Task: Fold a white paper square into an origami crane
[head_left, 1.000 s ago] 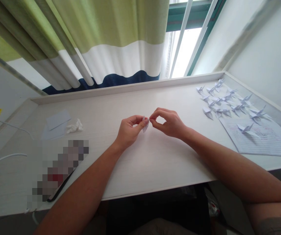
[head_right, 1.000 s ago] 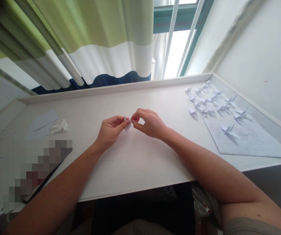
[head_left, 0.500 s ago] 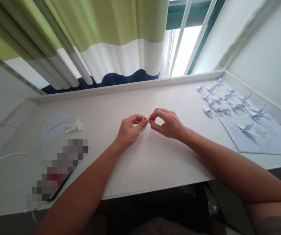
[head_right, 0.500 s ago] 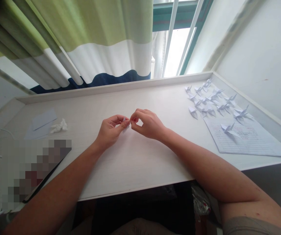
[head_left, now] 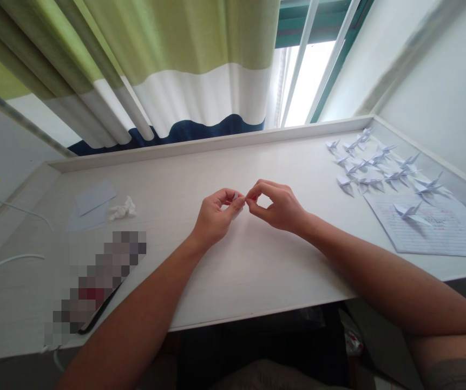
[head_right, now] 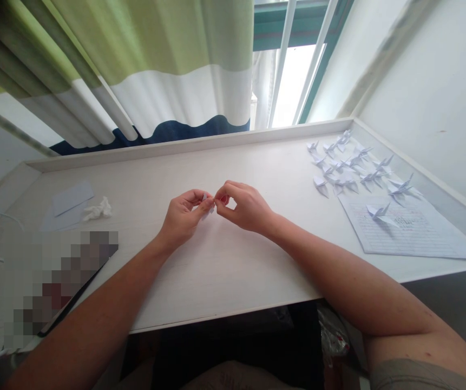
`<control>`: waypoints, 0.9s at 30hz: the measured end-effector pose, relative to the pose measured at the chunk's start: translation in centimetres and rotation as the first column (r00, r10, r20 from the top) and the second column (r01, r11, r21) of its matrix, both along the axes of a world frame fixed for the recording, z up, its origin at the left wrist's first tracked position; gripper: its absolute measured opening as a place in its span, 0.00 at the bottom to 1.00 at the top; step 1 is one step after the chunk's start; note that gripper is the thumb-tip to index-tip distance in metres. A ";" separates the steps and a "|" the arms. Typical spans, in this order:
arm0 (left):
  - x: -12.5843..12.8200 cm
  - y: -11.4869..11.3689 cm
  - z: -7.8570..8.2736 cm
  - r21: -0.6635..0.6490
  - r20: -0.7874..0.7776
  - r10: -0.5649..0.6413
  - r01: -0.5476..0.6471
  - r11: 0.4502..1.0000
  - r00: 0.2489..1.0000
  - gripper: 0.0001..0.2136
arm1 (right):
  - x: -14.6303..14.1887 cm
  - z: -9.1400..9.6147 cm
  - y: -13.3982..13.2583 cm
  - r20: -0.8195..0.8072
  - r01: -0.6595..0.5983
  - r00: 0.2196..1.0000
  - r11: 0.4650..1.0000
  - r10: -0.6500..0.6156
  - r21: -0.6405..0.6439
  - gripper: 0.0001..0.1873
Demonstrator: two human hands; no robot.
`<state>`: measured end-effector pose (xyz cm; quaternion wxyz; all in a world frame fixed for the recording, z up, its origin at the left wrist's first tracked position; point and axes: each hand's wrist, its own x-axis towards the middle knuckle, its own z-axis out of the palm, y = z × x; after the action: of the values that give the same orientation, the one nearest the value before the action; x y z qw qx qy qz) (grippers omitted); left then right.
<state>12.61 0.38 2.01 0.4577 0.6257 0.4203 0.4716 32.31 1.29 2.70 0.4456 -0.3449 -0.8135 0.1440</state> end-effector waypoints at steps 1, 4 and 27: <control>0.0 0.0 0.0 -0.004 0.015 0.006 -0.005 1.000 1.000 0.16 | 0.0 0.0 0.0 -0.003 0.002 1.000 1.000 -0.002 -0.006 0.05; 0.1 0.0 0.1 0.000 0.030 0.006 -0.006 1.000 1.000 0.15 | -0.1 -0.1 -0.1 -0.018 0.006 1.000 1.000 -0.006 -0.017 0.05; 0.3 0.4 0.0 -0.027 0.177 0.071 -0.068 0.997 0.982 0.15 | -0.2 -0.1 0.3 -0.243 -0.169 0.968 0.885 0.066 -0.434 0.11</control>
<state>12.90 0.73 1.98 0.4831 0.5613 0.4042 0.5368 32.15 1.57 2.62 0.4313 -0.3704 -0.7226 0.3934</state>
